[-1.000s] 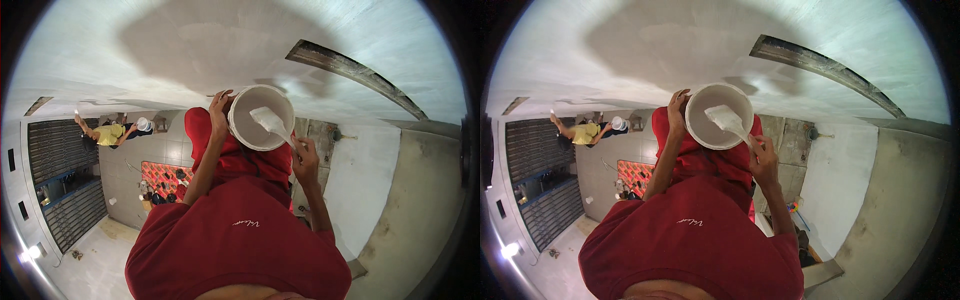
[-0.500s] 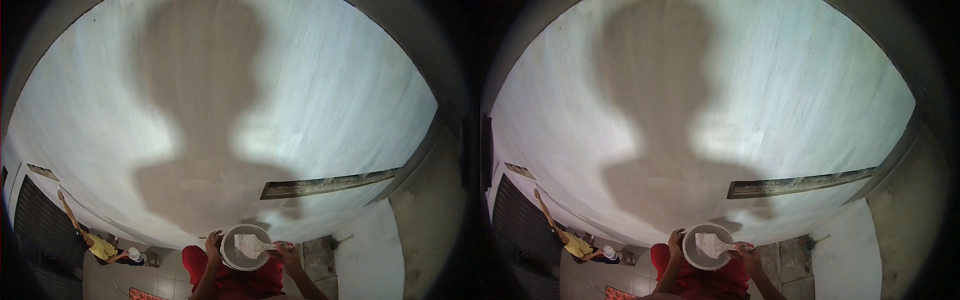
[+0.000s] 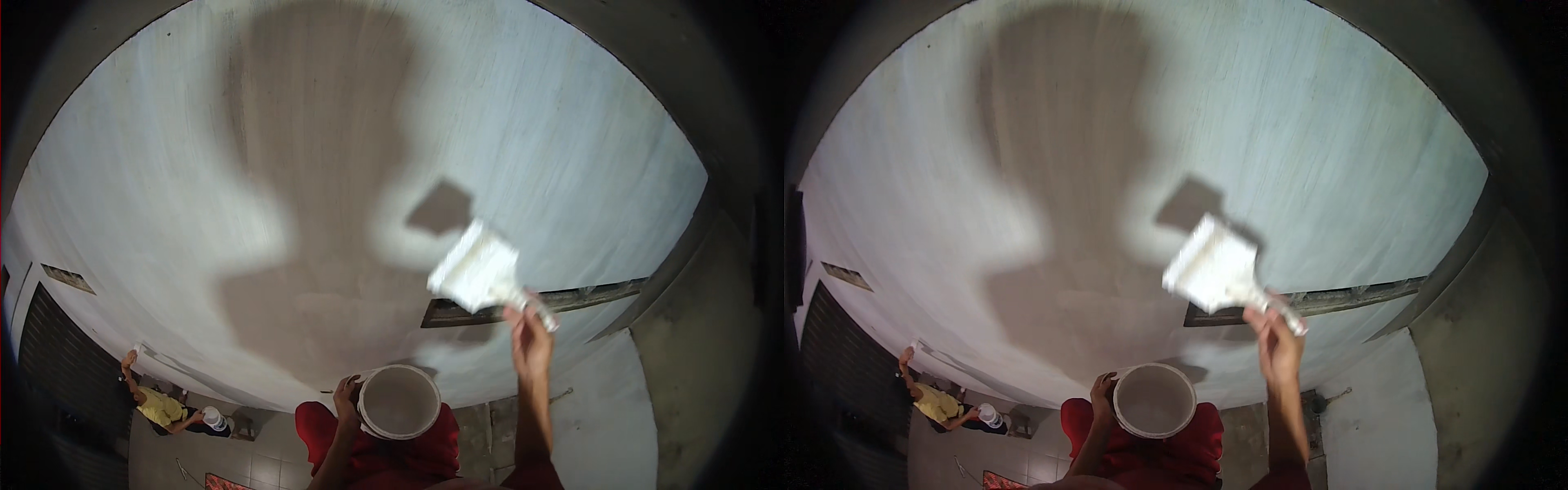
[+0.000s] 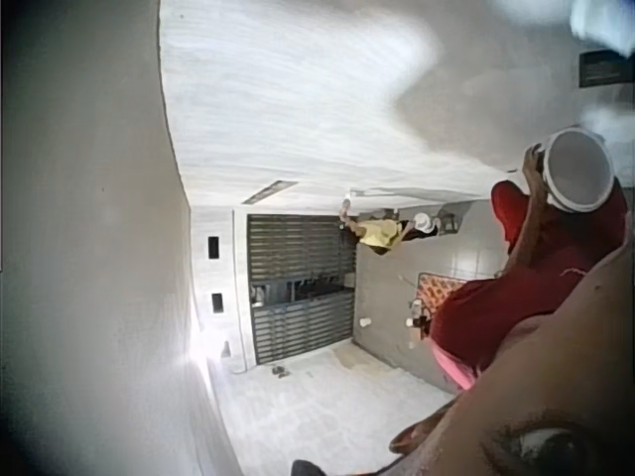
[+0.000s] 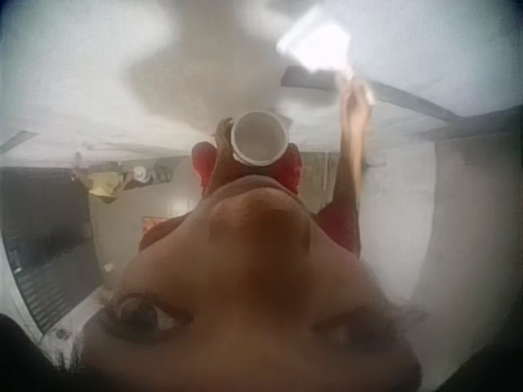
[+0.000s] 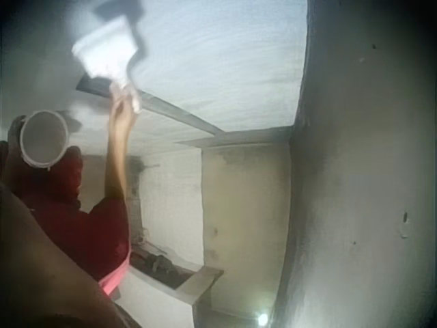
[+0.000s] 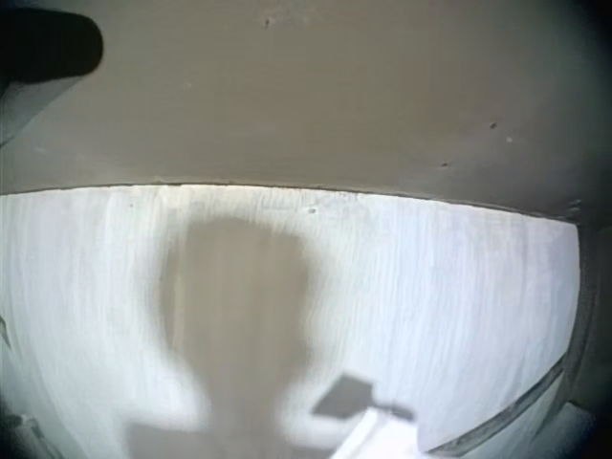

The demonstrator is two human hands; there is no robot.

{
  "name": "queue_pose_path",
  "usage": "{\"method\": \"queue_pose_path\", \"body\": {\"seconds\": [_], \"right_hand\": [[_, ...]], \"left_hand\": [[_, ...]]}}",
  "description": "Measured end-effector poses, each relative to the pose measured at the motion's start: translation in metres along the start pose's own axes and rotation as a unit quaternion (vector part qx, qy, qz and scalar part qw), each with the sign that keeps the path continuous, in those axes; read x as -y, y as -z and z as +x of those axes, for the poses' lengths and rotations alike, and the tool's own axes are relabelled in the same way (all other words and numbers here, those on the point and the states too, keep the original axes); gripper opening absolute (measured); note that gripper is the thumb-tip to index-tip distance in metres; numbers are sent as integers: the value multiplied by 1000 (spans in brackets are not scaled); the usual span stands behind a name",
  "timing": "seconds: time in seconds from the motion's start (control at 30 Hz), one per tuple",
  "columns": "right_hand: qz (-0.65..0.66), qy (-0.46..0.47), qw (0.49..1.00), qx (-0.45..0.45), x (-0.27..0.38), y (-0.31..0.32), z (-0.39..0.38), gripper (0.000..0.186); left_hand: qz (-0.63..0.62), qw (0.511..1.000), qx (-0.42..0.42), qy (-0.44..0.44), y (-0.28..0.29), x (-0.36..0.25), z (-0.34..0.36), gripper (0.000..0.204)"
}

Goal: Painting the ceiling using a brush while holding a paint bucket.

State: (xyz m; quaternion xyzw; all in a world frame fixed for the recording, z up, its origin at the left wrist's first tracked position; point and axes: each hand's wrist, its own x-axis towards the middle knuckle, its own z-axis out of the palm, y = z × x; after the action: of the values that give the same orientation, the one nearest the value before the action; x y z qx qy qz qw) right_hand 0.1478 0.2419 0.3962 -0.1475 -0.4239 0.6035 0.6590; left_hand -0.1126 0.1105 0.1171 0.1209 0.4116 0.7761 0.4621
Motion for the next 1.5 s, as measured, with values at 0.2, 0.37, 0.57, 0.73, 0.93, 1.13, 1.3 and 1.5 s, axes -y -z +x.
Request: {"method": "queue_pose_path", "body": {"seconds": [0.2,0.37,0.57,0.73,0.93,1.13,1.3,1.5], "right_hand": [[-437,574,675,157,80,-147,79,30],[-499,692,482,203,98,-216,130,43],[-587,680,404,173,91,-233,164,58],[-603,693,368,144,86,-237,184,56],[-581,693,381,191,92,-245,189,40],[-591,688,384,177,91,-252,197,39],[-615,680,365,161,92,-253,198,31],[-624,643,381,229,64,-224,176,24]], "left_hand": [[17,1000,-5,-9,-1,-1,-5,30],[-18,1000,-5,-7,2,2,-4,30],[-13,1000,-1,-20,6,6,0,29],[-5,1000,-2,-11,4,2,-1,29],[-11,1000,12,-8,4,0,-1,30],[-14,1000,18,-17,10,6,3,31],[-7,1000,13,-17,-2,-3,-5,30],[9,1000,-6,-10,2,-1,-5,30]]}}
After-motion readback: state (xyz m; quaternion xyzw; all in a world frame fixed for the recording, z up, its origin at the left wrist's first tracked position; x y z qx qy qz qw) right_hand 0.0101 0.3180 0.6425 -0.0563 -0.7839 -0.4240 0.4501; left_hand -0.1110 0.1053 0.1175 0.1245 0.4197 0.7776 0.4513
